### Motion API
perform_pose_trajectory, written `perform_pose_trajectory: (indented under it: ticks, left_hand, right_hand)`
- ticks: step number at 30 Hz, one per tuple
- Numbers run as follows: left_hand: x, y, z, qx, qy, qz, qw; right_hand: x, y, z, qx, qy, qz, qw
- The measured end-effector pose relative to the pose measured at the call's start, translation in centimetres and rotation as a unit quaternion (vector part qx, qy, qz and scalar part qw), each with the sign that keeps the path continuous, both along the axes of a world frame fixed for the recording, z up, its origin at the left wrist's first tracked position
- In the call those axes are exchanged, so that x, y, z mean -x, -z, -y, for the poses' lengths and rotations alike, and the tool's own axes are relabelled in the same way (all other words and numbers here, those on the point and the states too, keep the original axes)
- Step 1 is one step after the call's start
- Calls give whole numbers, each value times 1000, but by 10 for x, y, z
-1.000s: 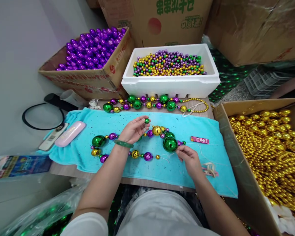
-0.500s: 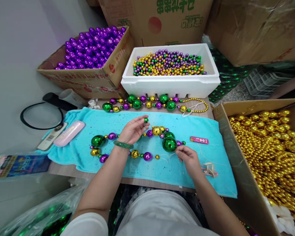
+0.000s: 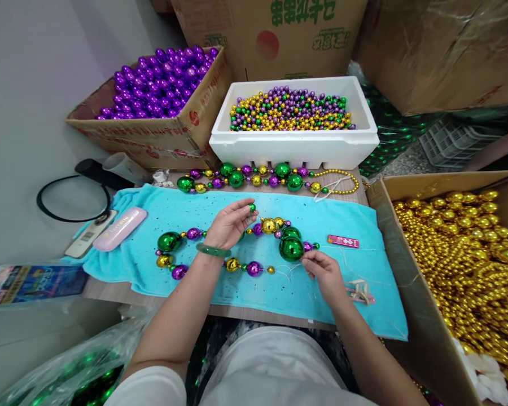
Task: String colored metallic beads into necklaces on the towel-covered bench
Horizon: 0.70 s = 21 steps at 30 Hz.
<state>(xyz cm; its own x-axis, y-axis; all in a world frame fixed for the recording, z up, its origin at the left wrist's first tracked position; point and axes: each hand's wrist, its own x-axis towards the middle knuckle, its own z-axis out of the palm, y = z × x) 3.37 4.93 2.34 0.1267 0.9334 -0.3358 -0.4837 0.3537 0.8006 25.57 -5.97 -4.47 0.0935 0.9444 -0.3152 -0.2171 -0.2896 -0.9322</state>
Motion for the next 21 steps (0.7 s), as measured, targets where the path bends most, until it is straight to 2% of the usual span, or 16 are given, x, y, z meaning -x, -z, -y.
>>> perform_pose_trajectory:
  ticks: [8, 14, 16, 18, 21]
  left_hand:
    - [-8, -5, 11, -61, 13, -48, 997]
    - [-9, -9, 15, -60, 1, -91, 994]
    - [-11, -19, 18, -103, 4, -139, 985]
    - [-14, -35, 22, -165, 20, -190, 968]
    - [-22, -63, 30, -248, 45, -236, 939]
  right_hand:
    - [6, 6, -1, -14, 7, -36, 999]
    - [15, 11, 2, -23, -45, -67, 997]
    - [14, 10, 2, -21, -72, -36, 997]
    - [10, 4, 0, -38, -93, 37, 994]
    - [4, -23, -8, -106, -69, 162, 979]
